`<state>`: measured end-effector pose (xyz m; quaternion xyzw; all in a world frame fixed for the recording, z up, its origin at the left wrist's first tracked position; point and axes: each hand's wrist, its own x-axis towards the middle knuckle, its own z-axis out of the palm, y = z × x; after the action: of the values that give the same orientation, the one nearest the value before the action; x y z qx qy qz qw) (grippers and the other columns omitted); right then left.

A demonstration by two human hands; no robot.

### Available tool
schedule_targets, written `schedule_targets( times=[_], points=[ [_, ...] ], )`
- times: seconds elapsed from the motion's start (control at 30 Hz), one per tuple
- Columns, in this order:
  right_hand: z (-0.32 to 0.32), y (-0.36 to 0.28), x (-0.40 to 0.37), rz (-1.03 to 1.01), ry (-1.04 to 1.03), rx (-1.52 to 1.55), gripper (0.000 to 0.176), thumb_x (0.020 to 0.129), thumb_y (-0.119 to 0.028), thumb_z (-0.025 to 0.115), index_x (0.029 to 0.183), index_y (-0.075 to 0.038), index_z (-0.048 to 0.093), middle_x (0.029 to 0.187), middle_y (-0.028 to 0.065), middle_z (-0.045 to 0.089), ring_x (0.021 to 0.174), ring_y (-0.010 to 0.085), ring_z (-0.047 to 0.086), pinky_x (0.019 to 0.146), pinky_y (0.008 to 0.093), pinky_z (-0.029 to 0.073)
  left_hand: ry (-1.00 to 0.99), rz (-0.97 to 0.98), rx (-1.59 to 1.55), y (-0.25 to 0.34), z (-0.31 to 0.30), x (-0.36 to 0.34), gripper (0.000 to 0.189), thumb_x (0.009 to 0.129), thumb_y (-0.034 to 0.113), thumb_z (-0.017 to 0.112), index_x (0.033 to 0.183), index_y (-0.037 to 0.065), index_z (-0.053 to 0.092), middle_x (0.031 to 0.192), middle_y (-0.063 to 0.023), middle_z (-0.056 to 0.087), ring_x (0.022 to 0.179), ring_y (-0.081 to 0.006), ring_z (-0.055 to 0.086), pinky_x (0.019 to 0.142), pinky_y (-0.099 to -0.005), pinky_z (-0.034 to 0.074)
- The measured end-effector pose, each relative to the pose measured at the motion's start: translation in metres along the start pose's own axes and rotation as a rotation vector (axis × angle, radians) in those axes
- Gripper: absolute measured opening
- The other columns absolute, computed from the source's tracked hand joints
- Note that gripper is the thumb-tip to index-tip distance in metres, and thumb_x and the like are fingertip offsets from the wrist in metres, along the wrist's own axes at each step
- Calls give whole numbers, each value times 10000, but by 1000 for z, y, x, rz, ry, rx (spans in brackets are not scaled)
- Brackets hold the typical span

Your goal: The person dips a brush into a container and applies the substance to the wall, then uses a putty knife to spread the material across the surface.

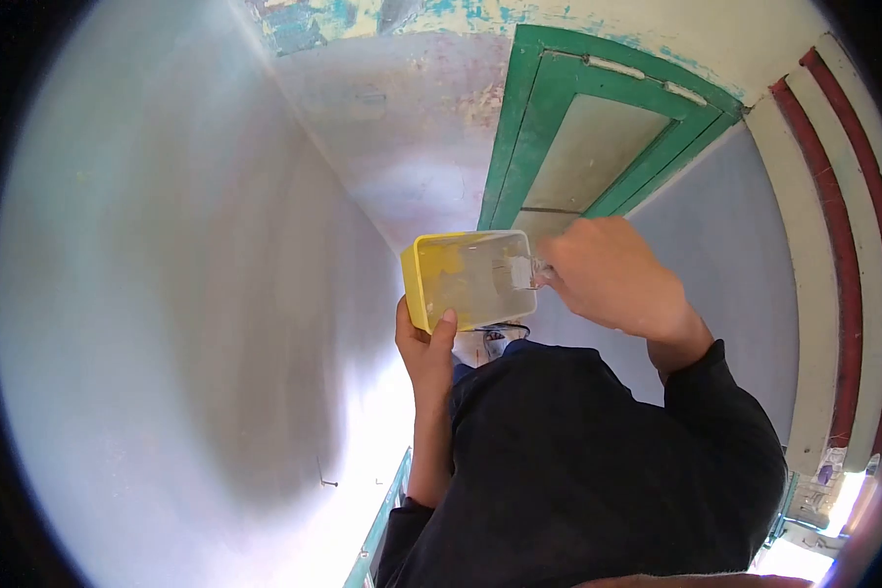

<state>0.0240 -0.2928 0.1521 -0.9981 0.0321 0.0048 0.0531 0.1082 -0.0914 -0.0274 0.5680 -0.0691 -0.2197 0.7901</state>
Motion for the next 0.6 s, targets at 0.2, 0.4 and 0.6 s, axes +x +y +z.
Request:
schedule_targets(
  times=[0.2, 0.4, 0.6],
  points=[
    [23, -11, 4, -64, -7, -23, 166, 798, -139, 693, 722, 7, 669, 672, 219, 645, 660, 407, 660, 592, 491, 500, 32, 23, 16, 3, 5, -8, 511, 867, 95, 710, 1315, -29, 498, 1176, -119, 616, 1095, -200, 604, 965, -336, 486],
    [39, -11, 9, -65, -58, -51, 160, 804, -137, 691, 723, 1, 693, 663, 215, 647, 659, 398, 668, 599, 475, 512, 25, 33, 61, 10, 10, -14, 526, 873, 81, 706, 1334, -33, 480, 1204, -129, 606, 1108, -206, 606, 971, -342, 486],
    [16, 28, -7, 90, -3, 148, 252, 825, -215, 762, 744, 9, 681, 650, 194, 645, 642, 379, 659, 583, 444, 489, 84, 12, 3, 3, 8, -11, 497, 879, 82, 699, 1318, -33, 497, 1182, -127, 616, 1099, -203, 610, 963, -333, 488]
  ],
)
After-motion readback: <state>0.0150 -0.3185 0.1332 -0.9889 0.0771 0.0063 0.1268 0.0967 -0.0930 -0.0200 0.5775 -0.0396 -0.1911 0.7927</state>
